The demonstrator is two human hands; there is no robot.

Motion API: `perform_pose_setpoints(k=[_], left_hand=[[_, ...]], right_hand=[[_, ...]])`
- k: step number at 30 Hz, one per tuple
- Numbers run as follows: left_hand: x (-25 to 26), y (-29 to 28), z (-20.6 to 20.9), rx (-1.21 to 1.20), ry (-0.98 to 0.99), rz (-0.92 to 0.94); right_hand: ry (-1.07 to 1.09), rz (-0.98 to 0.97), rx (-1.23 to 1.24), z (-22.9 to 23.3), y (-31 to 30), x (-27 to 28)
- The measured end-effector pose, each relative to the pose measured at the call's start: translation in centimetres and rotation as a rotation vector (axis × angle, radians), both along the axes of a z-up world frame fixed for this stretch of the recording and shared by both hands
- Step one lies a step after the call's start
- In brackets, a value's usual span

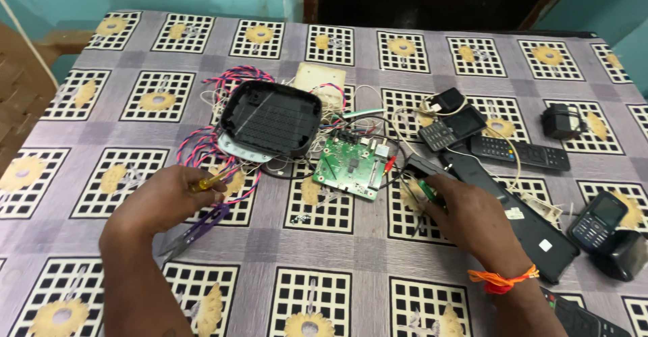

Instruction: The person uses a green screwdriver to unscrew and disassemble a green circuit board and a black plastic device on a patterned table. The workspace contains various electronic components, wires, and remote controls. The person handles the items one at a time, separating parts and placing them on the table.

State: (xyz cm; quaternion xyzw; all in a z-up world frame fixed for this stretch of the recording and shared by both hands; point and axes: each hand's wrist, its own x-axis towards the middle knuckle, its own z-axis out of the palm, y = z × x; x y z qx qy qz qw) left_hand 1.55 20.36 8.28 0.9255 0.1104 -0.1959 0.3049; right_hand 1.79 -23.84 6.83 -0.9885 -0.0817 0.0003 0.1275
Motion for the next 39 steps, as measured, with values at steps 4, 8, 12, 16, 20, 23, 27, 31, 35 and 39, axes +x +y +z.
perform_pose_setpoints(k=[4,8,12,16,20,23,27,31,35,39], left_hand=[[-0.2,-2.9,0.2,-0.109,-0.053,-0.118],[0.6,-7.2,-1.7,-0.073,-0.201,-0.377],[1.1,-11.5,-4.4,-0.086,-0.464,-0.472],[-0.5,-15.6,-6.2,-0.116,-0.68,-0.626],[-0.2,-15.6,-5.9,0.028,-0.662,-0.558],[0.3,-14.4,-5.7,-0.051,-0.724,-0.29],[0.9,-13.6,-5.8,0.11,-0.78,-0.256],[1.3,-13.0,-5.9,0.187,-0.905,-0.34],[1.5,-13.1,-6.2,0.189,-0.923,-0.327],[1.6,-13.1,-6.3,0.25,-0.958,-0.337]], right_hand=[[-0.007,-0.036,0.108,0.6,-0.7,0.1],[-0.174,0.013,0.133,0.2,-1.2,0.1],[-0.225,-0.063,0.145,0.5,-2.2,0.1],[-0.313,-0.091,0.122,0.5,-2.8,0.6],[-0.29,-0.094,0.129,0.1,-2.9,0.8],[-0.288,-0.109,0.103,-0.1,-3.0,0.9],[-0.29,-0.129,0.088,0.1,-3.4,0.9],[-0.22,-0.136,0.093,0.6,-3.2,0.9],[-0.177,-0.131,0.113,0.3,-2.2,0.7],[-0.181,-0.121,0.089,-0.2,-2.2,0.8]])
